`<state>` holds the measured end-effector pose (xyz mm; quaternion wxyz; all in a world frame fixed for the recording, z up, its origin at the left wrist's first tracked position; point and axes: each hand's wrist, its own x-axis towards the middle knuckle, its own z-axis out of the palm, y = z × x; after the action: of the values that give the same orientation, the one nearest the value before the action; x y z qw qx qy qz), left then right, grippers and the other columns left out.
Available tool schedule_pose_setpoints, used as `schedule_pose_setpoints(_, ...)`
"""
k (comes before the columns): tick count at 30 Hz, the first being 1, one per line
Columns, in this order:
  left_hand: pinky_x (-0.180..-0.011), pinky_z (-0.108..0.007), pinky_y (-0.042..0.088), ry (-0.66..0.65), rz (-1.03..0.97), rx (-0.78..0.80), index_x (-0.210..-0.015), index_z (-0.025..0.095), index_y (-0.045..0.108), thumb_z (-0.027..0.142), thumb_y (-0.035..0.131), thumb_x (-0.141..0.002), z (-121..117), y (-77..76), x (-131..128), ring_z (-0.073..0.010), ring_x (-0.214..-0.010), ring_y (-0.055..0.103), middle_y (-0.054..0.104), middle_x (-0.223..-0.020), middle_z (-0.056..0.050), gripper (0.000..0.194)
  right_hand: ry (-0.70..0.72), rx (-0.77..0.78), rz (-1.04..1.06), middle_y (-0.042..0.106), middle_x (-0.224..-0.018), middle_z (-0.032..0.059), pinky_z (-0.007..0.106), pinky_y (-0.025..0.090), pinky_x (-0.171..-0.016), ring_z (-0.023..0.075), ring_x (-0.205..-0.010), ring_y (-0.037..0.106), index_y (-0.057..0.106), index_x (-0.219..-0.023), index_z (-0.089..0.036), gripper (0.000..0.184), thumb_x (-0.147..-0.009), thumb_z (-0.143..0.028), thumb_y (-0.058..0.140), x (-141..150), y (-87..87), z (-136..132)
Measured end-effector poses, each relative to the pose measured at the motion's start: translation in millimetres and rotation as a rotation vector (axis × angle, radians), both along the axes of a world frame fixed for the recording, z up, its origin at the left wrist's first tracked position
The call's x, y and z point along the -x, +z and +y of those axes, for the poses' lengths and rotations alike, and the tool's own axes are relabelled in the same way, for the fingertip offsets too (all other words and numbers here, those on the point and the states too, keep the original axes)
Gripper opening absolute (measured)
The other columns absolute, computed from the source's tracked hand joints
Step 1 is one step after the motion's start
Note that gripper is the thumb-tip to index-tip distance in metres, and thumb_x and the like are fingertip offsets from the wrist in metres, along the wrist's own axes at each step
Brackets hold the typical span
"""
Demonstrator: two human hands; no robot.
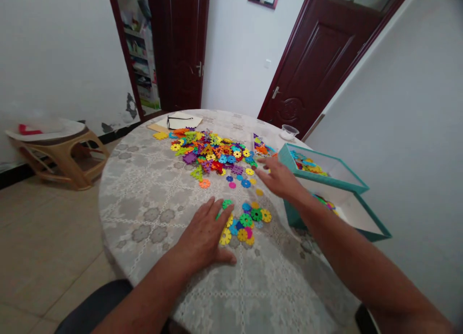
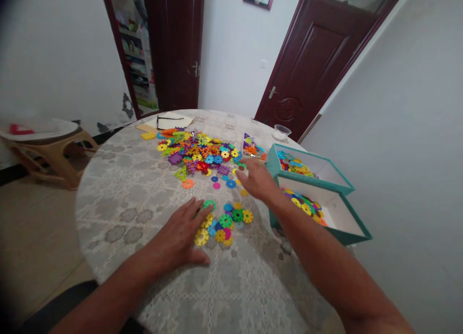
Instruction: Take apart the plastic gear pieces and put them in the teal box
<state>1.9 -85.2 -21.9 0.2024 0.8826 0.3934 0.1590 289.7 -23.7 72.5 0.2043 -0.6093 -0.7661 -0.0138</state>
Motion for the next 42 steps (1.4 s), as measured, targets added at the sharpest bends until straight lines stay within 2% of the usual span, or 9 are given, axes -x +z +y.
schedule_pose_setpoints(5,-0.127,-0.064,0.019,0.055,0.034,-0.041,-0.161,0.026,0.038,0.079,0.083,-0.057,-4.2,-12.9,-12.3,-0.0463,-0.159,0.020,0.033,-0.169,-0.021,0.125,0.034,0.024,-0.029,0.031,-0.169,0.0169,0.060,0.032,-0.124,0.0363,-0.157,0.029,0.026,-0.166,-0.025,0.079,-0.098,-0.050,0.059,16.1,-80.0,-112.4)
schedule_pose_setpoints(7,-0.127,-0.063,0.018,0.045,0.058,-0.040,-0.160,0.023,0.039,0.081,0.082,-0.056,-3.0,-12.9,-13.2,-0.0463,-0.158,0.022,0.034,-0.168,-0.023,0.127,0.042,0.060,-0.039,0.021,-0.173,0.0162,0.064,0.030,-0.124,0.0391,-0.159,0.022,0.016,-0.169,-0.028,0.093,-0.094,-0.055,0.064,10.9,-99.4,-137.5)
schedule_pose_setpoints(10,-0.128,-0.062,0.018,0.049,0.061,-0.072,-0.159,0.022,0.041,0.078,0.081,-0.063,-0.1,-13.3,-13.9,-0.0455,-0.158,0.024,0.035,-0.168,-0.023,0.118,0.066,0.105,-0.043,0.015,-0.175,0.0160,0.068,0.028,-0.124,0.0423,-0.160,0.017,0.011,-0.170,-0.030,0.106,-0.088,-0.060,0.071,5.8,-111.1,-149.0)
schedule_pose_setpoints(13,-0.127,-0.061,0.021,0.072,0.064,-0.118,-0.159,0.022,0.042,0.075,0.076,-0.073,3.7,-14.6,-15.7,-0.0438,-0.157,0.026,0.037,-0.167,-0.022,0.106,0.073,0.119,-0.044,0.017,-0.174,0.0184,0.069,0.026,-0.124,0.0434,-0.160,0.017,0.017,-0.169,-0.027,0.106,-0.086,-0.065,0.071,12.0,-110.9,-139.9)
schedule_pose_setpoints(21,-0.125,-0.060,0.029,0.086,0.154,-0.187,-0.154,0.021,0.051,0.060,0.063,-0.095,24.5,-14.8,-18.9,-0.0398,-0.154,0.036,0.045,-0.163,-0.019,0.071,0.097,0.152,-0.079,0.022,-0.173,0.0198,0.064,0.020,-0.127,0.0401,-0.160,0.019,0.040,-0.161,-0.020,0.078,-0.099,-0.066,0.052,39.2,-103.8,-97.4)
schedule_pose_setpoints(26,-0.122,-0.058,0.035,0.126,0.092,-0.299,-0.147,0.020,0.057,0.049,0.058,-0.101,53.0,-22.6,-25.8,-0.0365,-0.147,0.046,0.054,-0.154,-0.018,0.055,0.081,0.118,-0.072,0.034,-0.168,0.0193,0.060,0.023,-0.126,0.0391,-0.157,0.028,0.047,-0.157,-0.020,0.067,-0.104,-0.060,0.046,47.5,-103.0,-63.8)
schedule_pose_setpoints(31,-0.112,-0.051,0.047,0.149,0.038,-0.381,-0.133,0.018,0.064,0.035,0.053,-0.104,86.7,-22.1,-39.1,-0.0296,-0.124,0.060,0.064,-0.133,-0.016,0.035,0.027,0.030,-0.001,0.042,-0.163,0.0193,0.060,0.026,-0.125,0.0375,-0.153,0.033,0.053,-0.151,-0.019,0.057,-0.104,-0.052,0.051,58.2,-108.5,-23.0)
schedule_pose_setpoints(37,-0.106,-0.049,0.051,0.152,-0.031,-0.458,-0.116,0.018,0.069,0.028,0.051,-0.103,113.4,-13.3,-54.0,-0.0270,-0.113,0.060,0.067,-0.116,-0.013,0.024,-0.001,-0.108,0.238,0.053,-0.150,0.0213,0.057,0.033,-0.122,0.0338,-0.144,0.042,0.057,-0.143,-0.015,0.045,-0.103,-0.035,0.054,56.8,-124.1,8.5)
schedule_pose_setpoints(42,-0.116,-0.052,0.045,0.135,-0.085,-0.435,-0.131,0.019,0.064,0.038,0.044,-0.107,97.2,-7.7,-38.1,-0.0282,-0.129,0.057,0.066,-0.130,-0.014,0.037,-0.013,-0.230,0.612,0.066,-0.126,0.0148,0.044,0.045,-0.114,0.0247,-0.123,0.058,0.064,-0.131,-0.015,0.039,-0.100,-0.015,0.040,42.6,-131.5,16.9)
